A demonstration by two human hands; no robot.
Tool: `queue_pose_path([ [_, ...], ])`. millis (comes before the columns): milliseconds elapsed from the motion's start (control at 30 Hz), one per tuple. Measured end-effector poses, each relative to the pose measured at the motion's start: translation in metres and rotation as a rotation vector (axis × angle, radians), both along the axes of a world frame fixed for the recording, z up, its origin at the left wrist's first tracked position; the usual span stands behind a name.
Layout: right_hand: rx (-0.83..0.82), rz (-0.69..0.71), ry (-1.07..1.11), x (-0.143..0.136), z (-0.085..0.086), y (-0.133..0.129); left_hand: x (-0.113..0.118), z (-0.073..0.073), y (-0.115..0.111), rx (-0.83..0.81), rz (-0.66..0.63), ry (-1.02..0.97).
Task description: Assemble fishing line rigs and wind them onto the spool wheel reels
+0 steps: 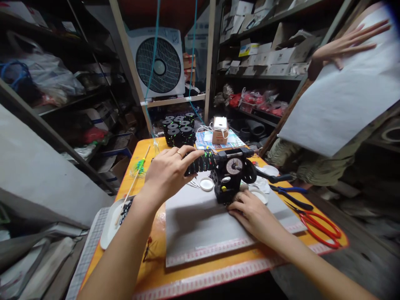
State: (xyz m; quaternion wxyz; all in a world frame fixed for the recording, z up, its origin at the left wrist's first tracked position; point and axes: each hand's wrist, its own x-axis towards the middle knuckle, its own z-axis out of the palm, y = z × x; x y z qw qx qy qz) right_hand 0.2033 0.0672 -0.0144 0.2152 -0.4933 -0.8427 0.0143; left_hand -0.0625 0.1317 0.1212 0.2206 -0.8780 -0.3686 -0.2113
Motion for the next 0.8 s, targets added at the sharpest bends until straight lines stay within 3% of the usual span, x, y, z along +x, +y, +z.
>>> queue_pose_path([
  [167, 0.024, 0.006, 0.033, -0.001, -0.005, 0.001, 0.001, 0.012, 0.0, -0.144, 0.025, -0.027],
  [400, 0.077, 0.021, 0.094, -0.007, 0.002, -0.008, 0.002, 0.013, -0.002, -0.182, 0.048, -0.057],
  [633, 0.115, 0.133, 0.226, -0.018, 0.026, -0.009, -0.001, 0.021, 0.003, -0.311, 0.02, -0.098],
  [800, 0.148, 0.263, 0.356, -0.03, 0.061, -0.002, -0.003, 0.019, 0.003, -0.318, -0.004, -0.115],
])
